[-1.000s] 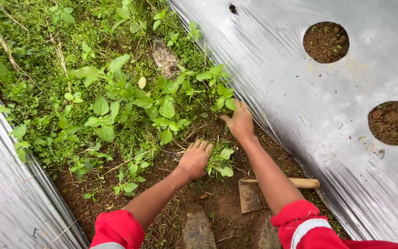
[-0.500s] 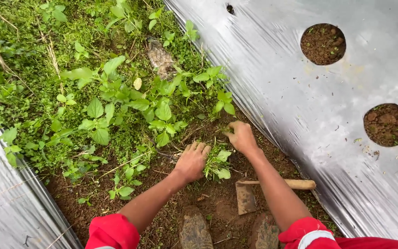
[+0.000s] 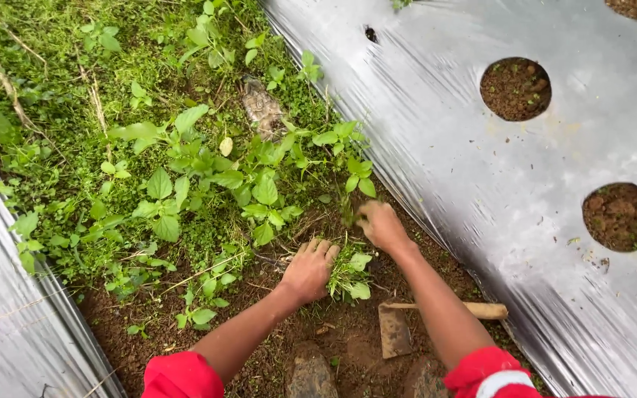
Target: Manually pulling weeds from a garden bed and using a small hand hoe to clear unwanted vegetation.
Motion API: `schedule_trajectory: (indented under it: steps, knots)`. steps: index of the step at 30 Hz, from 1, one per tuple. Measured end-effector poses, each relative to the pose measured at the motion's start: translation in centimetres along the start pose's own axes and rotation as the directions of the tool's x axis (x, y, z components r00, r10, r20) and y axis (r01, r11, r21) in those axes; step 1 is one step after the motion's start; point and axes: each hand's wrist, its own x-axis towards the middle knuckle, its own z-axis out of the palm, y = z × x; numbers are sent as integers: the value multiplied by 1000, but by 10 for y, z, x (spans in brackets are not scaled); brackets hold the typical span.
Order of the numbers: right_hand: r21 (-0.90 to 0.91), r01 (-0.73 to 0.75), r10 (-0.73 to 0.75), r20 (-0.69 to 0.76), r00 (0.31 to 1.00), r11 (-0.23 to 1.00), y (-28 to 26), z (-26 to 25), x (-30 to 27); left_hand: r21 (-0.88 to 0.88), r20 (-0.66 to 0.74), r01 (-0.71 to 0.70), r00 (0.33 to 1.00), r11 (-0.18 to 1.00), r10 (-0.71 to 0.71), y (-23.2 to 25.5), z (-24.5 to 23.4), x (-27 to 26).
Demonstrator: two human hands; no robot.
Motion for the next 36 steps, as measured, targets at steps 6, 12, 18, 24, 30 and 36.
schedule_trajectory:
  steps: [6,12,18,24,30,36]
  knots:
    - [146,15,18,-224,974,989,-2,-1,20,-19,8,-4,1000,1000,4,0,-4,3]
    - [-113,171,-195,-257,947,979,-3,32,73,-8,52,8,999,1000,-7,5,-19,-2]
    - [-75,99,-100,-12,995,992,42,42,38,-43,79,17,997,999,-14,3,-20,-1]
    - [70,120,-103,-204,974,990,8,22,47,-42,65,0,998,999,3,-1,-18,0]
    - [70,172,-131,-396,909,983,6,67,84,-16,40,-6,999,1000,7,-3,-12,2]
    - [248,355,-280,-292,915,901,39,51,29,-34,66,-17,998,999,19,-3,-20,-2]
